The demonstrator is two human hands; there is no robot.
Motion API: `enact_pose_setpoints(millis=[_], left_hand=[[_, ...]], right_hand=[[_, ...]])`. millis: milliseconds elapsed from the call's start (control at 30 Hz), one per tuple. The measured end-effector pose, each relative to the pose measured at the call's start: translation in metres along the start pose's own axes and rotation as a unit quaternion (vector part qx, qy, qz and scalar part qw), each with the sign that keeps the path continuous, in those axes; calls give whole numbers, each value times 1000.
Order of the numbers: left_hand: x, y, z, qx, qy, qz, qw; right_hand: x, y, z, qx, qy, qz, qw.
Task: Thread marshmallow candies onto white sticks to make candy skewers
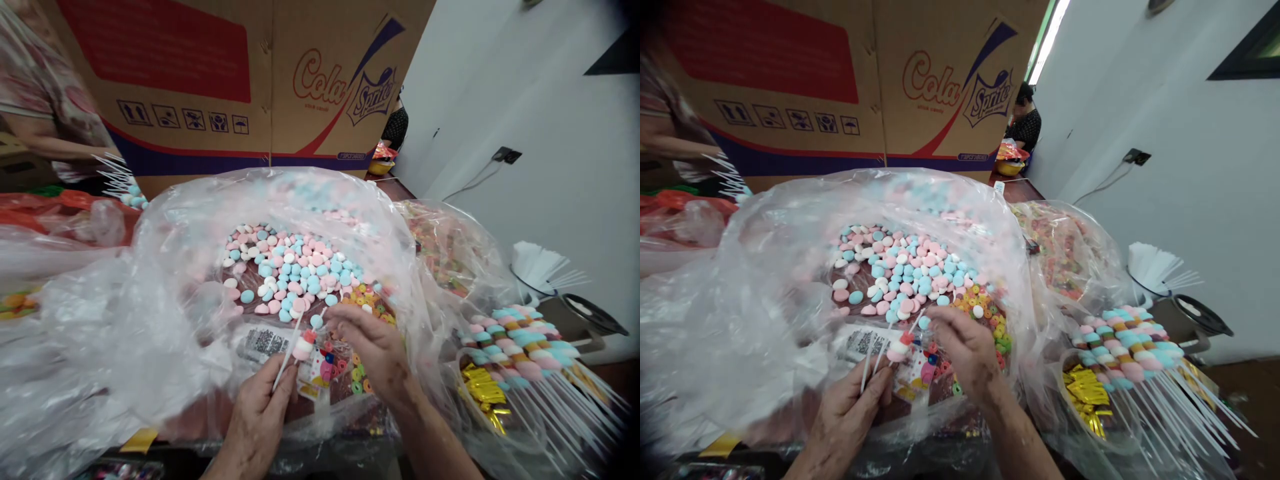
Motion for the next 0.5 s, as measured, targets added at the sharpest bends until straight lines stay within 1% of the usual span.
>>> enact_pose_setpoints(millis=[67,100,133,167,233,267,300,333,367,400,467,500], left_hand=[[-2,-3,0,2,15,7,1000],[-2,-4,-1,3,20,13,1000],[-2,-6,-1,2,23,20,1000],[-2,-8,-1,-4,24,28,999],[-1,-11,-1,-14,24,50,998],[0,-11,0,-18,24,62,998],[0,-11,0,-21,25,75,997],[1,-11,0,-25,27,84,996],[1,-11,0,-27,29,90,995],[1,-10,0,-29,29,92,995],[0,-10,0,-29,31,86,995],[0,-10,0,-28,30,82,996]], right_hand=[[-13,-1,-16,-7,50,97,994],[-15,-1,-25,-24,55,166,984],[-13,0,-33,-43,47,242,968],[-8,2,-40,-61,28,317,946],[6,8,-51,-89,-8,442,893],[12,11,-54,-97,-18,485,869],[16,14,-57,-99,-21,514,852],[19,16,-58,-94,-20,531,842],[19,16,-59,-83,-20,535,841],[19,16,-59,-71,-21,529,846],[15,11,-56,-61,-32,488,870],[14,7,-53,-68,-41,459,885]])
Point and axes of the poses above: each hand's wrist, its own z-axis away from the middle knuckle, its own x-axis out of the palm, y = z × x, the point moved 5 cm from there along -z, towards the middle knuckle, and after that the axes turned 6 degrees about x, right-handed, at the moved point
